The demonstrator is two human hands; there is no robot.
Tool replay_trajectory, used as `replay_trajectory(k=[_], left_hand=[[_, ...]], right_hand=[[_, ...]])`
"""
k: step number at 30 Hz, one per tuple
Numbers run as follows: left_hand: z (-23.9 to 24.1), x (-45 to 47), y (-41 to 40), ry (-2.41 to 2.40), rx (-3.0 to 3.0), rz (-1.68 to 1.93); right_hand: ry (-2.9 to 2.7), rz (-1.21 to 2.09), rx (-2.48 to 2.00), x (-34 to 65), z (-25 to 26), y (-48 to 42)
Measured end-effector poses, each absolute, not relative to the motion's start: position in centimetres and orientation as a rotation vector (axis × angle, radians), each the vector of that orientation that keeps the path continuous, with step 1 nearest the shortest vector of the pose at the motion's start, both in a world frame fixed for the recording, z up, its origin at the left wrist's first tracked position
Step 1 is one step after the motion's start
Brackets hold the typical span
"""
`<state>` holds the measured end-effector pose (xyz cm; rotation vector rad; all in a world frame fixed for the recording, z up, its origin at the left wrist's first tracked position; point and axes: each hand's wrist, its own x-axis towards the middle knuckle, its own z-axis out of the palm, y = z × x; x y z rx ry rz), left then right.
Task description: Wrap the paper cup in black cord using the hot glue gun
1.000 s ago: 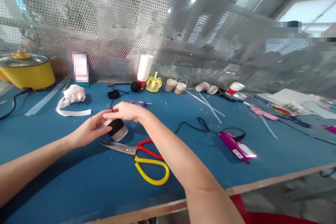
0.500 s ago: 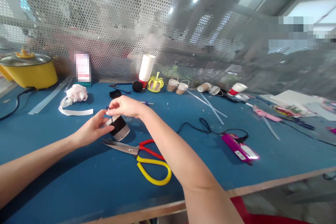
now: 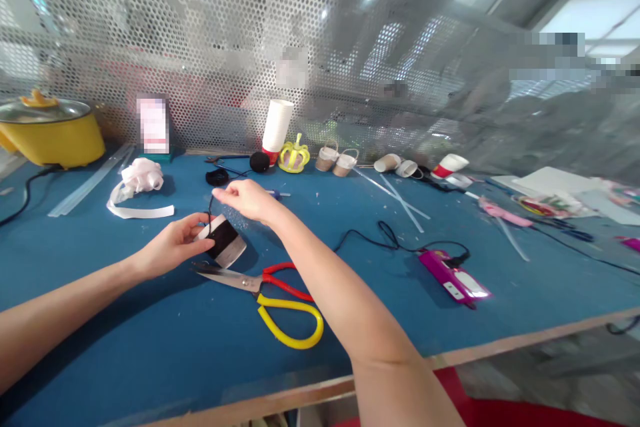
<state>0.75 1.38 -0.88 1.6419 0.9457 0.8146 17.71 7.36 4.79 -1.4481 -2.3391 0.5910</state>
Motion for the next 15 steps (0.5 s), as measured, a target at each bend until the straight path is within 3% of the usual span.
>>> replay_trajectory(k=[5, 15], left_hand=[[-0.7, 0.8, 1.3, 0.951, 1.642, 0.822], [-0.5, 0.6, 1.2, 1.101, 1.845, 0.844]], right_hand=[[-2.145, 0.146, -2.046, 22.2, 3.5, 8.7], [-1.95, 0.294, -2.168, 23.5, 0.4, 10.4]])
